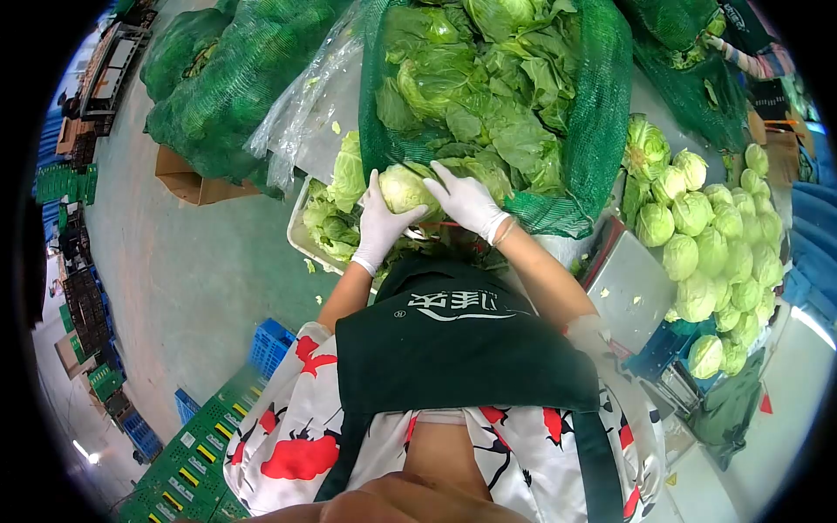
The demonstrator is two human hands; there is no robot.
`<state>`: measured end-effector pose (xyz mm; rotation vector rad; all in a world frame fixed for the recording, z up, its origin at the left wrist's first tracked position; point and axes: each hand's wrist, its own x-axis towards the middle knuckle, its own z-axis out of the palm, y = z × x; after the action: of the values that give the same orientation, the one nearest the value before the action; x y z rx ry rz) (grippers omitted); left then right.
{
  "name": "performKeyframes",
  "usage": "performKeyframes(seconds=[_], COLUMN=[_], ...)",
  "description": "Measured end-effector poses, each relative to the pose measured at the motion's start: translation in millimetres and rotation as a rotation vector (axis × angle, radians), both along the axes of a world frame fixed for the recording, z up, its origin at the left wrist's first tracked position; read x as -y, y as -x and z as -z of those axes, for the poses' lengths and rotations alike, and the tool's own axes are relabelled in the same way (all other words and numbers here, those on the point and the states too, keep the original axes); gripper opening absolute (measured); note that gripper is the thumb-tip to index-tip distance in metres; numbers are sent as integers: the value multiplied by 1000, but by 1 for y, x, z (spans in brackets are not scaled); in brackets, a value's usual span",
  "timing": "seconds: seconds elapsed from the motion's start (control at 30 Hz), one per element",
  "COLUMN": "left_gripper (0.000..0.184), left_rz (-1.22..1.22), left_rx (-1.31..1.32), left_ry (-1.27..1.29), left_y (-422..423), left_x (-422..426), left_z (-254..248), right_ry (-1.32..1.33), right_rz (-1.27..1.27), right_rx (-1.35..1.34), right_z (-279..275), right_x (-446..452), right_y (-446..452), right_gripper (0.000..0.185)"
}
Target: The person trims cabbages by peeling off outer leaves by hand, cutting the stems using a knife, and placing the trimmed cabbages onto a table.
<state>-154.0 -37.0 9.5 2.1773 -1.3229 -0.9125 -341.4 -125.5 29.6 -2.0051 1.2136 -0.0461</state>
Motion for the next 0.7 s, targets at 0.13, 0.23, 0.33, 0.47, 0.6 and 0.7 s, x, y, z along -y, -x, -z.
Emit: performKeyframes(seconds=[0.13, 0.23, 0.33, 0.47, 0.6, 0.7], left_gripper=[133, 129, 125, 121, 120, 119], left_rz=[-51, -34, -11, -3, -18, 9], left_rx=[-12, 14, 47, 88, 122, 129], left_ry=[-38, -7, 22, 8, 6, 36], left_y=[3, 6, 7, 9, 16, 19], left_x=[-1, 1, 1, 5, 10, 14], left_z=[2, 0, 2, 3, 7, 7], right_ry=[106, 131, 98, 129, 185, 213], right_rz=[-150, -160, -150, -124, -59, -8], right_rx=[-130, -190, -222, -245, -258, -211], right_z=[2, 2, -1, -2, -2, 12], right_x=[-1, -3, -2, -9, -8, 1], right_y=[-20, -26, -27, -29, -32, -26], right_gripper=[67, 67, 68, 67, 62, 57])
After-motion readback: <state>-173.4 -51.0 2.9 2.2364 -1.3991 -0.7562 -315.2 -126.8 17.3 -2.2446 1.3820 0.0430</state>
